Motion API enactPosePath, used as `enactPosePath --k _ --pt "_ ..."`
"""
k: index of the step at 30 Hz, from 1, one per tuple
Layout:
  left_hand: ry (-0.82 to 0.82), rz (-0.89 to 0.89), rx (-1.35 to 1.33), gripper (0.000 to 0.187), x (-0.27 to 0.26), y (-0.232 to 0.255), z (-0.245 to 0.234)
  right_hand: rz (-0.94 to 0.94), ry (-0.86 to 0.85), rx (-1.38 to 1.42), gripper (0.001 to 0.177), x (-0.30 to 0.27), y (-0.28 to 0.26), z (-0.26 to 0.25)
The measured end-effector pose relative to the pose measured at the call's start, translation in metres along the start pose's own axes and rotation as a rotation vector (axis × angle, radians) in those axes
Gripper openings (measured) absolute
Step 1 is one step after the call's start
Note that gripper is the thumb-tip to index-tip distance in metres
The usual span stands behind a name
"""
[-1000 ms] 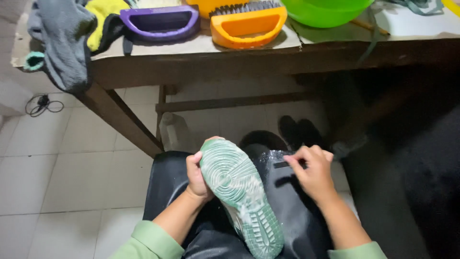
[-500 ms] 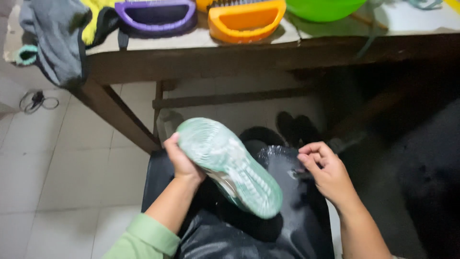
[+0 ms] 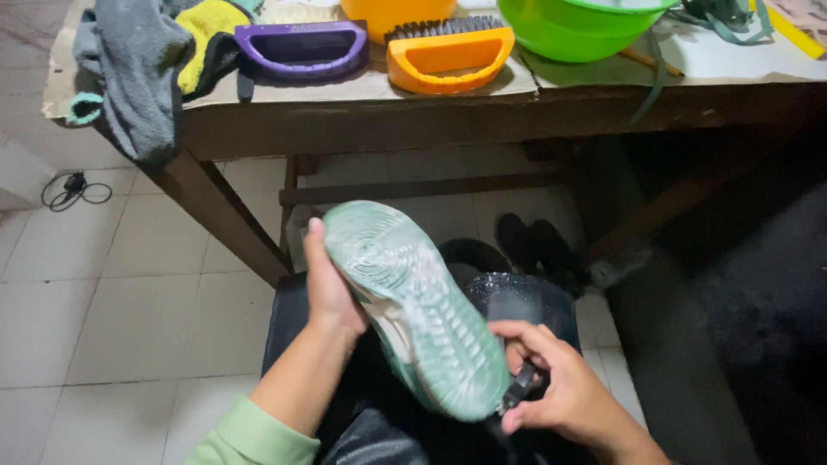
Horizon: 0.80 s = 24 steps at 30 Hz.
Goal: The person scrubs the sole of a green and white sneaker with a brush, dipping it into a yellow bowl of soapy water. They then rinse the shoe in a white bucket and wipe it dry with a green cloth.
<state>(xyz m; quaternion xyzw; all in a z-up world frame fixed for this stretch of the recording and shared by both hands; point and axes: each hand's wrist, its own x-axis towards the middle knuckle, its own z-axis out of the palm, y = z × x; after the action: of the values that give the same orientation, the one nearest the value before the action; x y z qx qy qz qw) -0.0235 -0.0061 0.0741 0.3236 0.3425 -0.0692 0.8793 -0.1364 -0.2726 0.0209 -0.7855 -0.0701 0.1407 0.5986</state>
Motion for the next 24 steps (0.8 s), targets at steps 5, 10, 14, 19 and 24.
enactPosePath --k 5,10,14,19,24 --pt "0.014 -0.219 0.161 0.093 -0.017 -0.026 -0.012 -0.056 -0.032 -0.31 0.098 -0.005 0.0 0.006" --pt "-0.266 -0.36 0.168 0.098 -0.009 -0.062 -0.042 0.32 -0.186 -0.285 0.091 -0.01 -0.017 -0.008" --pt "-0.388 -0.464 0.22 0.082 0.012 -0.088 -0.065 0.28 -0.184 -0.335 0.093 -0.01 -0.046 -0.015" --pt "-0.274 -0.259 0.258 0.067 -0.001 -0.058 -0.033 0.254 0.047 -0.306 0.03 -0.007 -0.058 -0.018" --pt "-0.164 -0.268 0.146 0.073 -0.03 -0.024 -0.007 0.0 -0.127 -0.741 0.019 0.019 -0.121 -0.017"
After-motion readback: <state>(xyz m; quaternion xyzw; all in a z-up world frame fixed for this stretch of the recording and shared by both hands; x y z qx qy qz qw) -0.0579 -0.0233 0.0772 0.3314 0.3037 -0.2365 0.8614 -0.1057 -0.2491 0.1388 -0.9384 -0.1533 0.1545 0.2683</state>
